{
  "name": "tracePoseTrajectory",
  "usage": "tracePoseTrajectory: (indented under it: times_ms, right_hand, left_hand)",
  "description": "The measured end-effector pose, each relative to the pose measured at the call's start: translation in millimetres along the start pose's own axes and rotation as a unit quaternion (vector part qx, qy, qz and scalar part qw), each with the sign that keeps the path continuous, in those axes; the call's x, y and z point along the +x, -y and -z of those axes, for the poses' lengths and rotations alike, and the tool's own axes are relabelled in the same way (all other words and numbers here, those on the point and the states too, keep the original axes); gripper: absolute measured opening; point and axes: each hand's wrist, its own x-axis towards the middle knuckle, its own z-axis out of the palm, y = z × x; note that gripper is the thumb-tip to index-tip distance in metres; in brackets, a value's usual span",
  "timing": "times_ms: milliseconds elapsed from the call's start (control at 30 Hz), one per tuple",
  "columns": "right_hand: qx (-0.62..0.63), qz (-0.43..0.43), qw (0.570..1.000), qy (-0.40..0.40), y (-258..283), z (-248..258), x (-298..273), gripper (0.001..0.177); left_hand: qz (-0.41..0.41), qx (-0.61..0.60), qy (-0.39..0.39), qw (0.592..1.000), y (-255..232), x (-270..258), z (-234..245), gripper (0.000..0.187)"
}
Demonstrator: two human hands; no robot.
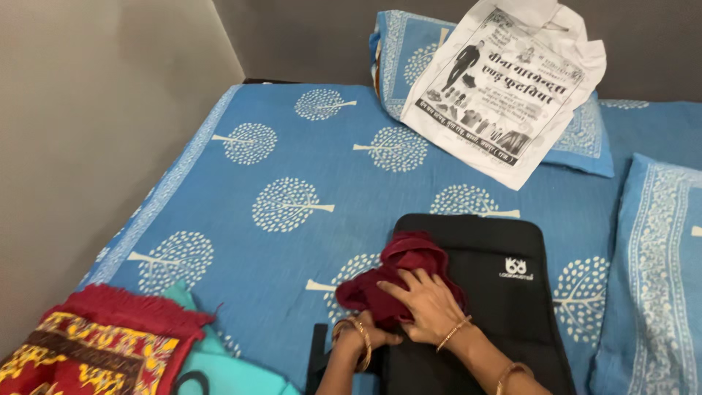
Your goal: The person wipes a black backpack with a red cloth on a bed, then places the backpack into a wooden wardrobe. They also place a red patterned scarf, a turquoise tote bag, and a folded newspaper into the wardrobe on top of the backpack.
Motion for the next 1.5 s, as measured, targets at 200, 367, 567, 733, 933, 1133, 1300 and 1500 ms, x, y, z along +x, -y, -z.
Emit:
tracePoseTrajectory:
  times_ms: [200, 367, 567, 733, 933, 1133, 1300, 1500]
  right_hand:
    - [-0.069, 0.028, 0.992, -0.099, -49.2, 7.4, 22.4, 0.085]
    - [-0.142, -0.216, 0.959, -0.113, -113.4, 21.1, 8.3, 0.081]
    - [-0.076, -0.392, 0.896, -0.193, -157.0, 18.3, -42.9, 0.084]
    - [-0.022, -0.408, 0.902, -0.139, -138.3, 22.4, -41.4, 0.084]
    - [-0.061, -0.202, 0.977, -0.044, -65.2, 20.0, -40.8, 0.085]
    - [-0.083, -0.22, 0.968, -0.087, -89.0, 13.4, -43.0, 0.087]
    - [0.025, -0.473, 0.842, -0.26, -151.3, 14.8, -44.3, 0.086]
    - [0.163, -0.49, 0.811, -0.276, -207.0, 15.9, -21.4, 0.086]
  left_hand:
    - [-0.039, -0.181, -0.006, 0.983, 2.9, 15.9, -10.9, 0.09]
    - [-0.052, -0.212, 0.018, 0.976, 4.1, 36.4, -12.7, 0.086]
    - [-0.016, -0.031, 0.083, 0.996, -14.6, 39.4, 14.7, 0.091]
    - [0.018, -0.075, 0.136, 0.988, -50.7, 29.7, 39.2, 0.104]
    - [-0.005, -0.184, -0.092, 0.979, -104.1, 52.0, 73.8, 0.096]
    - [-0.036, -0.366, -0.13, 0.921, -116.6, 85.9, 85.8, 0.094]
    - [-0.043, -0.464, -0.123, 0.876, -132.9, 111.0, 104.8, 0.097]
    - [-0.157, -0.443, -0.111, 0.876, -133.8, 99.5, 108.9, 0.055]
